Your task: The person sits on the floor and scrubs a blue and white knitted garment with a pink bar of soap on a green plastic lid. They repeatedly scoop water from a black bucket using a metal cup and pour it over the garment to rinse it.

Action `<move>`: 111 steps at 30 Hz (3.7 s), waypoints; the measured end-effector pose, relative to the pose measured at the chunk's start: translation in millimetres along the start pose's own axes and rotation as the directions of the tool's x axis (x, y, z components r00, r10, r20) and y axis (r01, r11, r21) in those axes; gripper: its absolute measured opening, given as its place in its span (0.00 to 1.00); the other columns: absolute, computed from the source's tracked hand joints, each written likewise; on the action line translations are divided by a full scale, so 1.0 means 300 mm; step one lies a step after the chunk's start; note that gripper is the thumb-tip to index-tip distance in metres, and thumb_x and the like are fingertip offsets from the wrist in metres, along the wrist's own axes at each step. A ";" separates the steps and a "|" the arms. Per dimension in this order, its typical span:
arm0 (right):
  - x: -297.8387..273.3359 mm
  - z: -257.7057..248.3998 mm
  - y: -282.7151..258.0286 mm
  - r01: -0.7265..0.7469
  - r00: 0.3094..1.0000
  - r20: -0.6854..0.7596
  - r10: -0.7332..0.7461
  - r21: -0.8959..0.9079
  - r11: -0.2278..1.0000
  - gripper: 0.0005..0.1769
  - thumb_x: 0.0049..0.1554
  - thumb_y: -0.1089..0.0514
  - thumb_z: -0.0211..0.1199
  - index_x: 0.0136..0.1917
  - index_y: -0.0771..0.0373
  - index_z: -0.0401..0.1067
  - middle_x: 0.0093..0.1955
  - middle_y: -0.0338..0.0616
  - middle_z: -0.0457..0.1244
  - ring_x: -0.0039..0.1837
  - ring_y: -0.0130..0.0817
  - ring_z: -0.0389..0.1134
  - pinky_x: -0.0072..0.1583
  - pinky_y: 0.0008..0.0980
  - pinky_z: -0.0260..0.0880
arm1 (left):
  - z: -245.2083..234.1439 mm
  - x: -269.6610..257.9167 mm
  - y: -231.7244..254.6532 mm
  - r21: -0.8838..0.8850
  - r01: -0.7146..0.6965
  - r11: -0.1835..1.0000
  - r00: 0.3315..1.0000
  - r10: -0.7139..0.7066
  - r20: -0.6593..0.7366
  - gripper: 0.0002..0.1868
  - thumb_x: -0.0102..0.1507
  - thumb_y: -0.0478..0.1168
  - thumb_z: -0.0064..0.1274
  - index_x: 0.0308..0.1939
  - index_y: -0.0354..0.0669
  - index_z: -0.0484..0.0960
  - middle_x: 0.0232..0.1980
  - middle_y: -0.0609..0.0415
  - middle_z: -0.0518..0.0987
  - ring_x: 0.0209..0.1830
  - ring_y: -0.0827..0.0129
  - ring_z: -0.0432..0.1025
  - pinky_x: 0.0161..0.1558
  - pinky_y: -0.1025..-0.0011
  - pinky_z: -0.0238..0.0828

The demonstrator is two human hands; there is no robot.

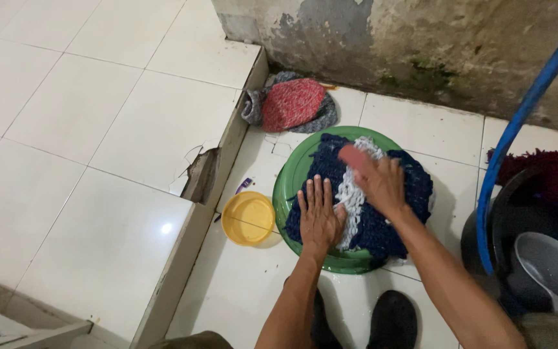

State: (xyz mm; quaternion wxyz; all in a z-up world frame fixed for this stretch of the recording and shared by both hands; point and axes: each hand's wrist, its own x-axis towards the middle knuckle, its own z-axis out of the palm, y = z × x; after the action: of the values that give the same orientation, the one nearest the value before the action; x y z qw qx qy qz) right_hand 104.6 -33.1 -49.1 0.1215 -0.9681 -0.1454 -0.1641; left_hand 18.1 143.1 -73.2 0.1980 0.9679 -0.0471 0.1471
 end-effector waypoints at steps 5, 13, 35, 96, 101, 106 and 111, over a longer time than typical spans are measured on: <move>0.015 -0.004 -0.011 -0.033 0.996 -0.083 0.036 0.031 0.999 0.34 0.57 0.45 0.62 0.74 0.57 0.65 0.53 0.59 0.61 0.53 0.56 0.60 0.54 0.53 0.61 | -0.010 -0.010 0.010 0.011 -0.015 1.000 1.000 0.015 -0.024 0.39 0.66 0.52 0.42 0.77 0.34 0.59 0.82 0.37 0.53 0.83 0.46 0.45 0.78 0.45 0.33; -0.032 -0.002 -0.029 0.057 0.998 0.016 -0.059 0.107 0.993 0.35 0.56 0.45 0.61 0.75 0.53 0.66 0.49 0.54 0.61 0.54 0.54 0.60 0.56 0.55 0.61 | 0.002 -0.005 0.003 -0.003 -0.011 1.000 1.000 0.011 -0.020 0.40 0.65 0.52 0.41 0.78 0.33 0.58 0.83 0.38 0.52 0.84 0.47 0.44 0.79 0.45 0.32; -0.012 -0.036 -0.037 -0.019 0.996 -0.084 0.025 0.079 0.997 0.34 0.58 0.46 0.59 0.75 0.53 0.65 0.50 0.54 0.61 0.54 0.55 0.59 0.54 0.55 0.59 | 0.007 0.015 0.024 0.098 -0.004 0.995 0.999 -0.001 0.043 0.41 0.61 0.50 0.41 0.76 0.33 0.59 0.81 0.36 0.51 0.82 0.46 0.42 0.77 0.44 0.29; -0.100 -0.003 -0.027 0.202 0.979 -0.059 -0.194 0.212 0.956 0.30 0.58 0.46 0.59 0.74 0.43 0.65 0.49 0.52 0.59 0.54 0.54 0.59 0.57 0.57 0.61 | -0.008 0.028 0.019 0.001 -0.005 1.000 0.997 0.005 0.081 0.40 0.63 0.50 0.39 0.76 0.31 0.58 0.83 0.38 0.50 0.84 0.50 0.41 0.79 0.43 0.27; -0.067 -0.033 0.017 -0.033 0.999 -0.036 0.035 0.061 0.998 0.31 0.59 0.46 0.60 0.75 0.47 0.67 0.50 0.55 0.60 0.54 0.56 0.59 0.54 0.56 0.59 | -0.002 0.024 0.015 0.037 -0.015 0.999 0.999 0.013 0.047 0.41 0.64 0.50 0.40 0.77 0.31 0.56 0.83 0.39 0.50 0.84 0.50 0.40 0.78 0.45 0.27; -0.060 -0.047 0.006 -0.101 0.991 -0.090 0.100 -0.001 0.995 0.33 0.59 0.45 0.60 0.76 0.49 0.67 0.50 0.57 0.60 0.54 0.57 0.59 0.54 0.55 0.58 | -0.005 0.026 0.018 0.013 -0.014 1.000 0.997 0.013 0.071 0.41 0.66 0.55 0.37 0.78 0.32 0.55 0.83 0.39 0.48 0.84 0.50 0.38 0.78 0.44 0.24; -0.149 -0.063 -0.038 0.175 0.983 0.022 -0.184 0.225 0.959 0.31 0.58 0.44 0.59 0.74 0.47 0.67 0.47 0.53 0.60 0.51 0.54 0.59 0.53 0.53 0.59 | -0.015 0.037 0.022 0.013 -0.016 1.000 0.996 0.015 0.087 0.46 0.68 0.63 0.35 0.78 0.31 0.53 0.82 0.38 0.47 0.83 0.49 0.37 0.75 0.41 0.22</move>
State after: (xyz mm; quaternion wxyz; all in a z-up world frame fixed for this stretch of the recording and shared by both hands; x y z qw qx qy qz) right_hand 55.2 -38.6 -45.3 0.2102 -0.9345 -0.2527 -0.1364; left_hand 26.5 138.5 -63.5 0.1880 0.9744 -0.0621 0.1070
